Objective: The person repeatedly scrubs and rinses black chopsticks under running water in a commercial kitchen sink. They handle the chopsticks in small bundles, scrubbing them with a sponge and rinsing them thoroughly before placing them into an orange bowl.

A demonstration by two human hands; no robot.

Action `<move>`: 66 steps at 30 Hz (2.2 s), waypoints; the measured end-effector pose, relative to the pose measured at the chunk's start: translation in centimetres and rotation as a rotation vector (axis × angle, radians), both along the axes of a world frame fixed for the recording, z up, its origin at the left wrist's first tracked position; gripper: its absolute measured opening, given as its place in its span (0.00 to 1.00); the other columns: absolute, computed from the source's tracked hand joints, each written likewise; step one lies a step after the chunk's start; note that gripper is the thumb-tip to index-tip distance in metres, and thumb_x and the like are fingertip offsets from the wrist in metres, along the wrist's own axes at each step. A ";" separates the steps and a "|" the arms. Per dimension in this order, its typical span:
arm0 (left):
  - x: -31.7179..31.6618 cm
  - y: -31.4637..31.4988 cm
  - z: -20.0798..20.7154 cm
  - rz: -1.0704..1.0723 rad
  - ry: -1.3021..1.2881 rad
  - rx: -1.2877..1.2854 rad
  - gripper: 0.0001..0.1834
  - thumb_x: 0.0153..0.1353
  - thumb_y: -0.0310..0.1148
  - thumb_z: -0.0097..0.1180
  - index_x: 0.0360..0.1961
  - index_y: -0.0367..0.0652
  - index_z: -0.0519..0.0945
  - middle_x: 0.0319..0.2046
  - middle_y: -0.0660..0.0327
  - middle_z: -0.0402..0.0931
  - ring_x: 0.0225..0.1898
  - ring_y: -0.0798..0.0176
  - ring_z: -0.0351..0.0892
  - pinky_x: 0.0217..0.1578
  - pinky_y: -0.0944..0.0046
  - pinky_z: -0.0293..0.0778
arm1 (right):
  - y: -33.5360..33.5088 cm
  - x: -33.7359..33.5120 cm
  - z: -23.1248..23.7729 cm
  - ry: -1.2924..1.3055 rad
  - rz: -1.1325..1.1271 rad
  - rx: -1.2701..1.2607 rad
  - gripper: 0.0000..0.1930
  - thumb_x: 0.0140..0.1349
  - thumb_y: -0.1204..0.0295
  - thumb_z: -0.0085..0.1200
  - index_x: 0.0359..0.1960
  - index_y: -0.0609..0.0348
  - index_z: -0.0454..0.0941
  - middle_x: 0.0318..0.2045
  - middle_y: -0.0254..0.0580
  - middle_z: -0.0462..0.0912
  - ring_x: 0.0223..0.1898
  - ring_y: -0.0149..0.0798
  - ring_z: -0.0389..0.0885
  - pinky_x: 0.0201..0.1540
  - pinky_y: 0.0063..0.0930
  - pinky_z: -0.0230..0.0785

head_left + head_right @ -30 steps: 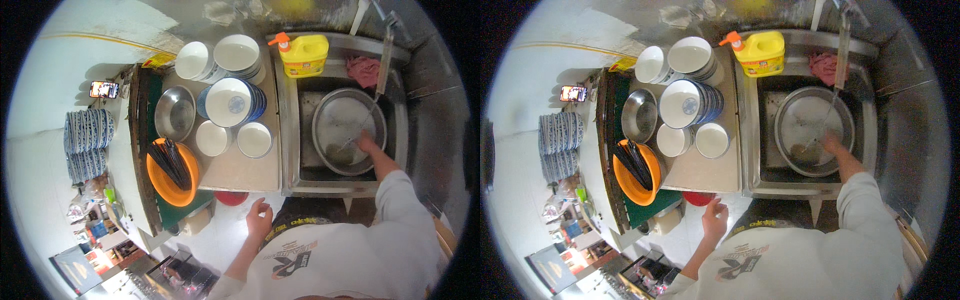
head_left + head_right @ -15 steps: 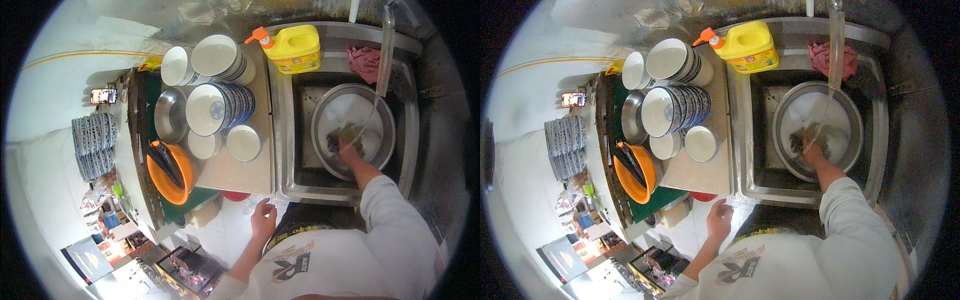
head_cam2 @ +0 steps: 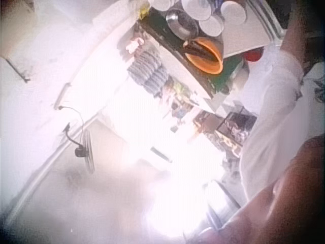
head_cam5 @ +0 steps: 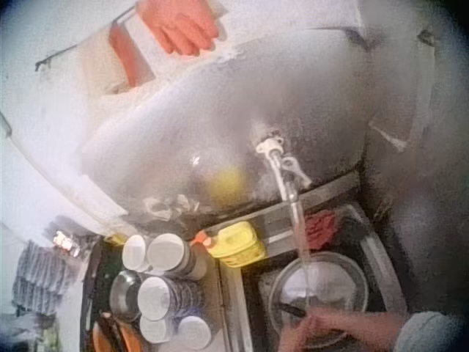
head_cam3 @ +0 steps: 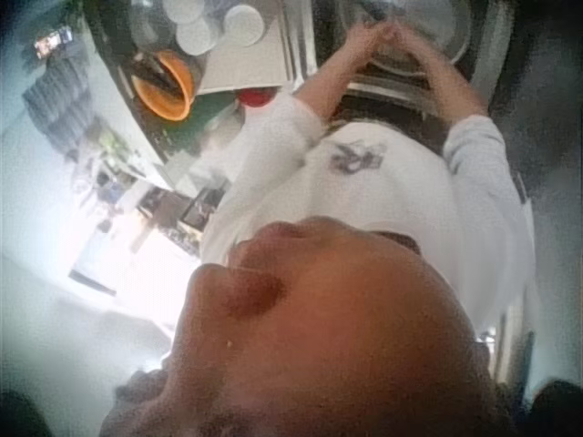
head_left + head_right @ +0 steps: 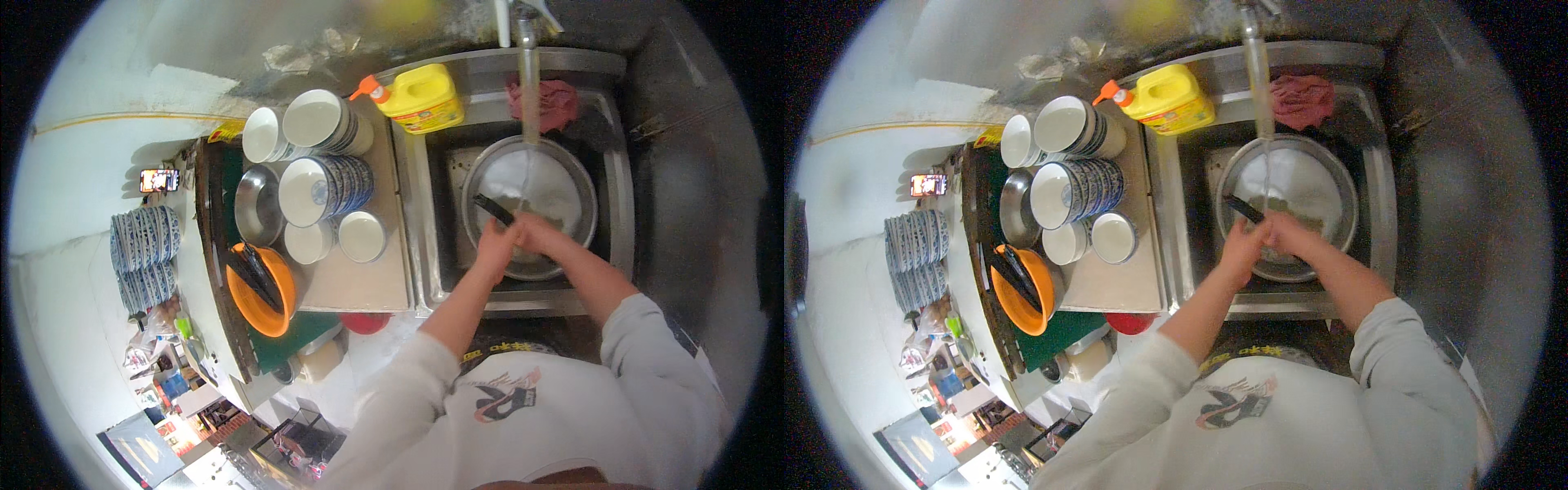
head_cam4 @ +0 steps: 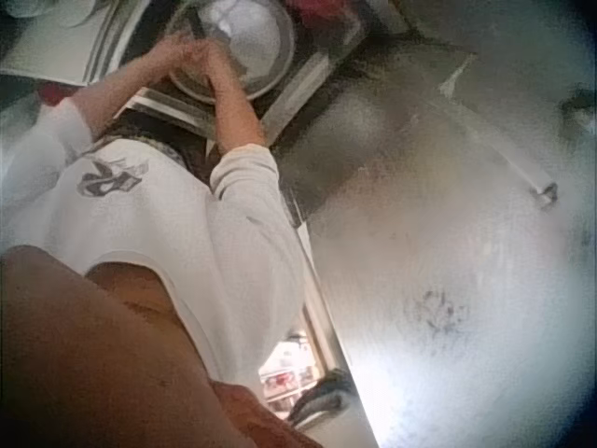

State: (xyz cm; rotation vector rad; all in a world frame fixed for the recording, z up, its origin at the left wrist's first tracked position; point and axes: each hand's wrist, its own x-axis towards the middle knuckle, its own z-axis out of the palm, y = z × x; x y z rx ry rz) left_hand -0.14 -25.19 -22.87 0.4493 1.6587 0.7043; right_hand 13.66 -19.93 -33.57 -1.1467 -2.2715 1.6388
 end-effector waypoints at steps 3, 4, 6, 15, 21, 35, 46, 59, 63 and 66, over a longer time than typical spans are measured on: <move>1.2 5.3 -3.3 0.471 -0.324 -0.096 0.23 0.63 0.39 0.58 0.52 0.33 0.70 0.40 0.49 0.77 0.38 0.53 0.78 0.38 0.54 0.77 | -0.1 -0.2 8.2 -0.177 -0.037 0.026 0.17 0.64 0.66 0.49 0.52 0.62 0.71 0.45 0.61 0.79 0.46 0.61 0.79 0.48 0.51 0.72; 1.6 6.1 -3.3 0.637 -0.416 -0.125 0.20 0.64 0.38 0.57 0.49 0.34 0.71 0.37 0.50 0.76 0.35 0.53 0.78 0.35 0.54 0.77 | 0.2 -0.7 12.8 -0.349 -0.031 0.056 0.17 0.65 0.68 0.47 0.53 0.63 0.70 0.46 0.60 0.79 0.47 0.61 0.78 0.49 0.52 0.72; 2.8 7.3 -1.6 0.735 -0.464 -0.083 0.16 0.64 0.36 0.56 0.45 0.35 0.72 0.34 0.52 0.74 0.31 0.54 0.76 0.31 0.53 0.76 | 0.0 0.7 15.4 -0.329 -0.039 0.142 0.23 0.66 0.71 0.42 0.63 0.61 0.61 0.52 0.60 0.76 0.49 0.63 0.78 0.52 0.54 0.71; 1.6 8.5 1.9 0.813 -0.386 0.076 0.14 0.66 0.38 0.51 0.40 0.35 0.71 0.23 0.53 0.71 0.20 0.54 0.72 0.24 0.52 0.72 | -2.3 8.7 14.8 -0.197 -0.231 -0.091 0.26 0.70 0.60 0.43 0.68 0.55 0.60 0.49 0.53 0.78 0.45 0.50 0.80 0.39 0.45 0.75; 4.8 7.6 3.4 0.574 -0.589 0.124 0.14 0.67 0.40 0.52 0.37 0.37 0.71 0.23 0.54 0.73 0.23 0.54 0.75 0.29 0.54 0.73 | -1.9 8.6 11.0 0.369 -1.267 -1.002 0.21 0.71 0.51 0.44 0.44 0.57 0.74 0.35 0.42 0.77 0.30 0.40 0.76 0.25 0.36 0.70; 0.8 9.3 4.5 0.546 -0.734 0.247 0.14 0.68 0.40 0.51 0.34 0.39 0.74 0.27 0.53 0.77 0.29 0.55 0.76 0.34 0.53 0.73 | -1.2 8.6 11.4 0.245 -0.982 -0.833 0.11 0.67 0.59 0.49 0.36 0.51 0.74 0.26 0.34 0.75 0.20 0.30 0.69 0.15 0.25 0.54; 3.7 7.8 6.0 0.453 -0.608 0.174 0.18 0.68 0.44 0.51 0.33 0.37 0.75 0.27 0.55 0.78 0.33 0.55 0.78 0.36 0.54 0.75 | -2.8 9.7 9.2 0.455 -1.192 -1.016 0.13 0.68 0.60 0.49 0.46 0.53 0.78 0.29 0.34 0.76 0.25 0.31 0.72 0.21 0.26 0.62; 2.7 8.5 7.4 0.375 -0.588 0.292 0.12 0.70 0.39 0.48 0.39 0.41 0.69 0.27 0.54 0.75 0.32 0.55 0.78 0.33 0.53 0.74 | -3.5 7.2 9.7 0.370 -1.249 -0.796 0.16 0.67 0.53 0.51 0.36 0.52 0.79 0.23 0.32 0.74 0.20 0.30 0.69 0.18 0.25 0.56; 3.1 8.2 9.1 0.332 -0.489 0.256 0.11 0.70 0.38 0.47 0.39 0.39 0.68 0.26 0.54 0.75 0.31 0.55 0.78 0.32 0.54 0.73 | -3.4 8.7 9.3 0.255 -1.114 -0.748 0.18 0.67 0.51 0.51 0.40 0.54 0.79 0.23 0.33 0.75 0.21 0.32 0.70 0.19 0.28 0.59; 2.6 8.6 6.8 0.374 -0.559 0.271 0.11 0.70 0.38 0.47 0.40 0.40 0.69 0.26 0.55 0.75 0.31 0.56 0.78 0.33 0.52 0.73 | -3.4 8.0 11.7 0.240 -1.022 -0.860 0.18 0.68 0.51 0.51 0.42 0.53 0.78 0.24 0.31 0.75 0.22 0.32 0.71 0.19 0.29 0.58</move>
